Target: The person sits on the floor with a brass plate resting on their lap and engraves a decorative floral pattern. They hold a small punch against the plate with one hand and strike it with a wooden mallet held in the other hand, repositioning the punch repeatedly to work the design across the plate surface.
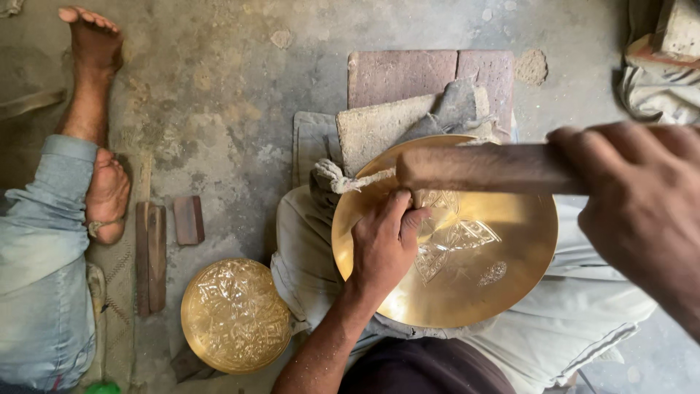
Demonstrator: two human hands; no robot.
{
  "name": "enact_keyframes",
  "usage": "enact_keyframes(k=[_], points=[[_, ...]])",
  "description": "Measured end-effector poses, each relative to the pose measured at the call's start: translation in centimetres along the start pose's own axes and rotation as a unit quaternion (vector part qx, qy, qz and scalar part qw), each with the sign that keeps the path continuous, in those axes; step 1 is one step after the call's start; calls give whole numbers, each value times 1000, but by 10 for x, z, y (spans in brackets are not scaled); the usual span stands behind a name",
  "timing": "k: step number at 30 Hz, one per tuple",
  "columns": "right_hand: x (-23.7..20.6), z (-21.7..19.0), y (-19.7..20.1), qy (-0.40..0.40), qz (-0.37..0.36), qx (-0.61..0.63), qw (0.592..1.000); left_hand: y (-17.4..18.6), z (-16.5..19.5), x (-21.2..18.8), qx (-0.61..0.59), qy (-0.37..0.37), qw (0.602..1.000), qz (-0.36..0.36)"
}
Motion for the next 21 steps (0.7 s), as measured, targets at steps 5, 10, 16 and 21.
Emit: enact_keyframes(k=[5,10,16,21], points=[[-3,3,0,-71,48,173,981,0,-1,-1,-2,2,1000,-9],[-6,8,0,17,39,112,993,0,-2,-4,10,-2,1000,-22],[-13,7,-2,-8,12,14,1000,1,-3,-1,8,-15,999,-34],[-16,7,-1,-60,-13,-5,998,4,-2,0,6,-17,999,-45]])
Point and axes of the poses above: each hand's wrist, its own x-axis towards the middle knuckle, its own y-axis out of the back of the hand, z = x × y, the point moved 2 cm from there along x, towards the middle knuckle, and after that the axes turned 14 degrees about x, right-handed, at the moved point
